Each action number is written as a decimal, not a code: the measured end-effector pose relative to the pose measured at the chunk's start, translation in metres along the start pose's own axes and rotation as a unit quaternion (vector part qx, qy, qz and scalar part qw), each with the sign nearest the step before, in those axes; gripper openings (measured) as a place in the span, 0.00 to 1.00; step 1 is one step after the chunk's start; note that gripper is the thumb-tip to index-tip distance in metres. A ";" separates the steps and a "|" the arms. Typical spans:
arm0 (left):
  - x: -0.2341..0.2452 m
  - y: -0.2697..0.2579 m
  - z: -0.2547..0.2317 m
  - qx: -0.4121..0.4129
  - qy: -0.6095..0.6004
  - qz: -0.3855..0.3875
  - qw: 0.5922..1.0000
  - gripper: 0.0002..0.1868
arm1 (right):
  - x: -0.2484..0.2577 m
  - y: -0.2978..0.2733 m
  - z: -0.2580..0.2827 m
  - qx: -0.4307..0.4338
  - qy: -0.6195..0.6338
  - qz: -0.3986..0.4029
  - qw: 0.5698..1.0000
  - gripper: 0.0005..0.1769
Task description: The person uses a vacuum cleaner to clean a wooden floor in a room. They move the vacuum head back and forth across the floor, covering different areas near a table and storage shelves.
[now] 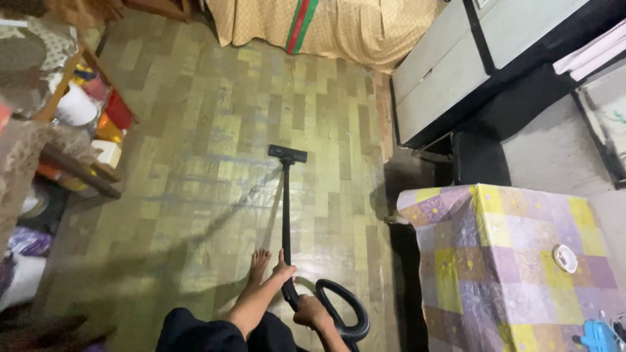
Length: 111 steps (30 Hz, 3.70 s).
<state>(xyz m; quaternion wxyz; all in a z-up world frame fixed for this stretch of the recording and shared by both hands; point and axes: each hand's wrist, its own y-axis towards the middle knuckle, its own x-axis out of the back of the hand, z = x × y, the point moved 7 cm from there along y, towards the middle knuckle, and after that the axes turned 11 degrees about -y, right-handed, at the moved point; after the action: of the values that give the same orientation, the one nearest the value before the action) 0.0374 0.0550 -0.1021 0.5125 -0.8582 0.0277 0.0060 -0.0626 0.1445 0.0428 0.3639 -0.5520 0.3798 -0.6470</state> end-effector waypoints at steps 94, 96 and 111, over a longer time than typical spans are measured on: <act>-0.039 -0.164 0.197 0.048 -0.104 0.102 0.988 0.48 | -0.215 -0.080 -0.077 0.001 -0.046 -0.020 0.999 0.28; -0.026 -0.147 0.181 0.036 -0.085 0.063 0.994 0.48 | -0.195 -0.072 -0.055 0.015 -0.054 0.001 0.998 0.43; 0.038 0.000 0.044 0.008 0.062 -0.066 0.996 0.39 | -0.053 0.038 0.031 -0.042 -0.084 0.019 0.995 0.22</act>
<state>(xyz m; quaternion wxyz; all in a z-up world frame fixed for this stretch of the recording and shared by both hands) 0.0759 0.0921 -0.1244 0.5160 -0.8527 0.0029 -0.0817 -0.0229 0.1716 -0.0111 0.3828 -0.6119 0.3852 -0.5750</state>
